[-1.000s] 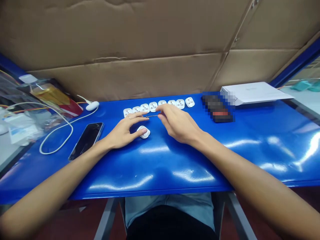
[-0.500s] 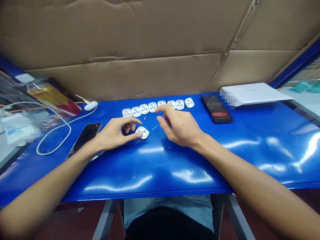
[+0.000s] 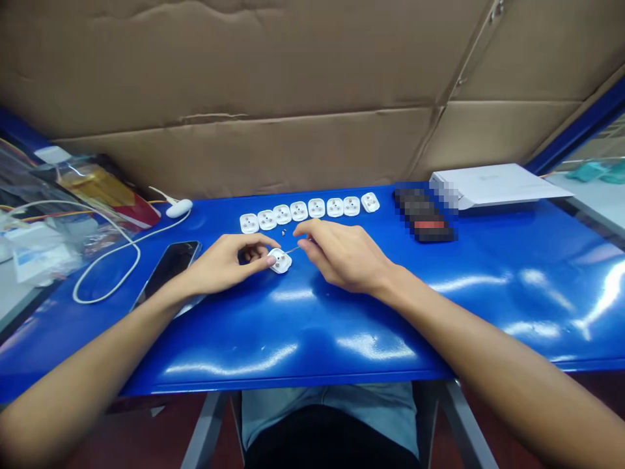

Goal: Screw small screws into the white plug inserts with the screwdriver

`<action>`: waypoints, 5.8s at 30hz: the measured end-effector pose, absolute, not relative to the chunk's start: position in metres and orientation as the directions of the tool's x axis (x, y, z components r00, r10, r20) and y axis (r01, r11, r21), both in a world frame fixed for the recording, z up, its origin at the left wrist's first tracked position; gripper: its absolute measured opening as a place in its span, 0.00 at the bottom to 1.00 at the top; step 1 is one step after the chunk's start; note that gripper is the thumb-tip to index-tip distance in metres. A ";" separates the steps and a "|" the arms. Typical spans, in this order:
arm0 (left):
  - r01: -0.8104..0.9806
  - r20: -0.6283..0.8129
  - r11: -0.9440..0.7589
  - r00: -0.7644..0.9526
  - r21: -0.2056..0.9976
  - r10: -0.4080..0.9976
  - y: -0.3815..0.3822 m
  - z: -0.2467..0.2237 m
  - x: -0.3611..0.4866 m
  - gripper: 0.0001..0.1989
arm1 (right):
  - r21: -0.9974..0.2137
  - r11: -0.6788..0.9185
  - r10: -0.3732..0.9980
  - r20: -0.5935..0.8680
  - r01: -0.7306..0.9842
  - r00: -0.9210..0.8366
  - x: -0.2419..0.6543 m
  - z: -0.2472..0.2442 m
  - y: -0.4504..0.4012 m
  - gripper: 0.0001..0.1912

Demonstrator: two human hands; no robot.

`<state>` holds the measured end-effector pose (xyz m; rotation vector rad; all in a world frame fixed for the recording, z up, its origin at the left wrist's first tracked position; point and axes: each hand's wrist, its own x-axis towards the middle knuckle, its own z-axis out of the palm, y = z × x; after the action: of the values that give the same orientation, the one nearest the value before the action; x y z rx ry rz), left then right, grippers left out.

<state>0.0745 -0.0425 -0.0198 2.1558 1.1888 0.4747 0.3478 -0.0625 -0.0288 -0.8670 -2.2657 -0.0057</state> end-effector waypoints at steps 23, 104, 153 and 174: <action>0.863 0.156 -0.297 0.254 0.410 0.954 0.010 -0.011 -0.005 0.21 | -0.242 0.756 0.609 0.603 0.609 -0.516 0.350 -0.030 -0.058 0.10; 0.514 0.171 -0.632 0.681 0.580 0.712 -0.038 -0.029 0.066 0.24 | -0.096 0.881 0.409 0.646 0.463 -0.645 0.341 -0.023 -0.066 0.10; 0.459 0.239 -0.675 0.696 0.577 0.677 -0.039 -0.031 0.067 0.24 | -0.146 0.806 0.537 0.588 0.574 -0.605 0.345 -0.019 -0.071 0.11; 0.494 0.215 -0.659 0.683 0.567 0.698 -0.041 -0.032 0.069 0.22 | -0.118 0.863 0.445 0.639 0.492 -0.628 0.337 -0.015 -0.075 0.09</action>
<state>0.0688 -0.0408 -0.0322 2.4247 0.9214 0.5817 0.3368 -0.0746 -0.0151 -0.6745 -2.3411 -0.0882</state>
